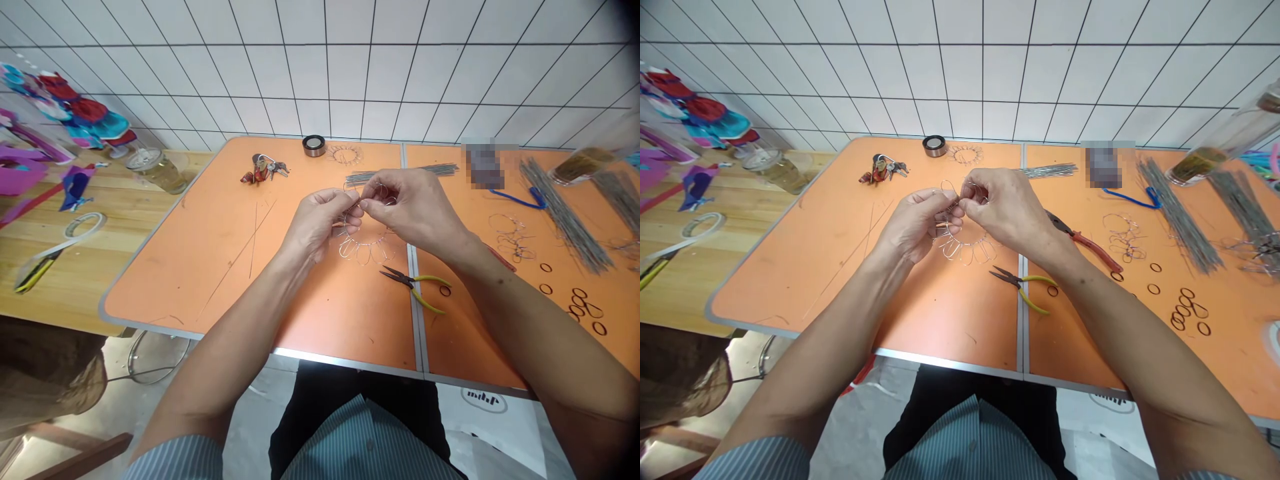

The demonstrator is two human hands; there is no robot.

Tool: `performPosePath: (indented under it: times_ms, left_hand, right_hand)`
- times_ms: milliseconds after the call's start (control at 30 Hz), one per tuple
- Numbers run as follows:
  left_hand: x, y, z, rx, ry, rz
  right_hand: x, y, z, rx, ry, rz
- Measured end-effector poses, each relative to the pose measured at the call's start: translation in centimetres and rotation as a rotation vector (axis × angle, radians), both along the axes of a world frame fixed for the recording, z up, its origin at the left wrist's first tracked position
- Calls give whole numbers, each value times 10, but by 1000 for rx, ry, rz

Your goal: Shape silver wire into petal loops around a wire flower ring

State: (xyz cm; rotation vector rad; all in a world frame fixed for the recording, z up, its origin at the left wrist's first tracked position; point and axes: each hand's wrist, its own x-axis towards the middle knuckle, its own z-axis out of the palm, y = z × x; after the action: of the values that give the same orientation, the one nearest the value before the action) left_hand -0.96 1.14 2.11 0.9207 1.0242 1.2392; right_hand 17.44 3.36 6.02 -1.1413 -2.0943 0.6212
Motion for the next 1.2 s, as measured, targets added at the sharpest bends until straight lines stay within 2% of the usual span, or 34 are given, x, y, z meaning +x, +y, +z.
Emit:
performPosePath:
  times_ms: [267,367,433,500,600,700,767,900,1000,1200]
  left_hand:
    - [-2,-1,1,32,29,-32]
    - [-3,2,0,-6,10,-2]
    - [-3,3,1,-32,-11,8]
    - [-4,5,1,-50,-38,2]
    - [-5,5,2,-74,-83,-16]
    - [-7,5,3,-96,-113,-48]
    - [-7,5,3,-110,-117,-68]
    - [-7,5,4,-121,-106,-75]
    - [-8,5,3,-104,-88,-81]
    - [-8,4,7,-92,-11,-77]
  right_hand:
    - [5,0,6,-45,-45,16]
    - [22,-11,12,26,-43,-35]
    - [41,-26,11,85,-102,-124]
    - [65,-45,3,97,-266,-183]
    - [95,-76,-21,6,-600,-171]
    - [108,-97,-44,-60,-804,-118]
    - [108,-101,-52,-71,-863,-95]
    - [99,-95,-54,-122,-829,-96]
    - [93,-87,-54,-257,-745,-91]
    - [88,-76,-61,-393,-517,40]
